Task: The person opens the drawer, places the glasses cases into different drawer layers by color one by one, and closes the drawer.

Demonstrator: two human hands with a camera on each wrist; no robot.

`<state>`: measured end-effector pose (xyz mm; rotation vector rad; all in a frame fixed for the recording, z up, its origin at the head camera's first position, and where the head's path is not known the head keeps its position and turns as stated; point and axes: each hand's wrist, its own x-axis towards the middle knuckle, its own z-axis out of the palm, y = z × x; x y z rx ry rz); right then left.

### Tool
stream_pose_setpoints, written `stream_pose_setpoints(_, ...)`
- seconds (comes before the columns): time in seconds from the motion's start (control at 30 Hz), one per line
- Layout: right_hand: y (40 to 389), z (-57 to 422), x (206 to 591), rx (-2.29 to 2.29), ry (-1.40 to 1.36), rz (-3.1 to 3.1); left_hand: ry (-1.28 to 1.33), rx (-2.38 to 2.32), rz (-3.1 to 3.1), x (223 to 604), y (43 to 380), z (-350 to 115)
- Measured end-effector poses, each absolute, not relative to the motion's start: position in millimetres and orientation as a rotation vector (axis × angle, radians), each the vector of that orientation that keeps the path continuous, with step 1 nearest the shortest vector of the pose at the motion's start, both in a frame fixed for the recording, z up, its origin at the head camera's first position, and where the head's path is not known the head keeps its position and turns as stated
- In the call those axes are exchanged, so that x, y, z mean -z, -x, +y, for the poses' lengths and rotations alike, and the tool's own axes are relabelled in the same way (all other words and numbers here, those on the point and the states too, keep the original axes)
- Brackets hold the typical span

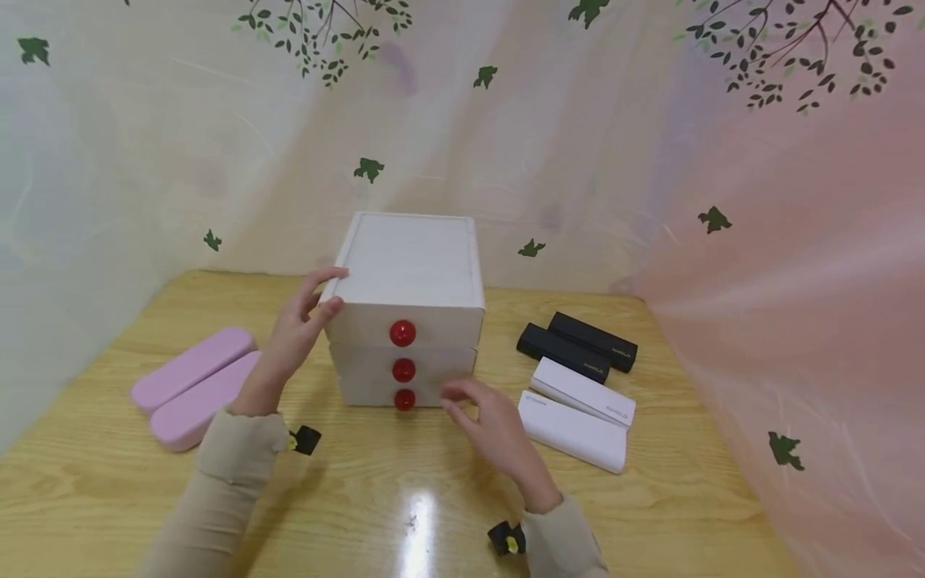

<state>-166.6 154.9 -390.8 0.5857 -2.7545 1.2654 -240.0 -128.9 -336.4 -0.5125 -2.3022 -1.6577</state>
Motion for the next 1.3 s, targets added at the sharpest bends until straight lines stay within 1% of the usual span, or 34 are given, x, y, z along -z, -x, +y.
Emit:
stream_pose_setpoints(0.37,169.1,152.6,386.5,-1.435,-0.591,-2.683,0.525,1.641,-2.295,334.2,242.6,-124.4)
stream_pose_setpoints(0.97,172.0,146.0,385.8,-1.504,-0.593,-2.653,0.518,1.628,-2.247,337.9,267.2,-112.4)
stream_pose_setpoints(1.3,171.7,143.9,386.6,-1.533,-0.611,-2.671,0.432,1.814,-2.179,341.5,263.7,-111.4)
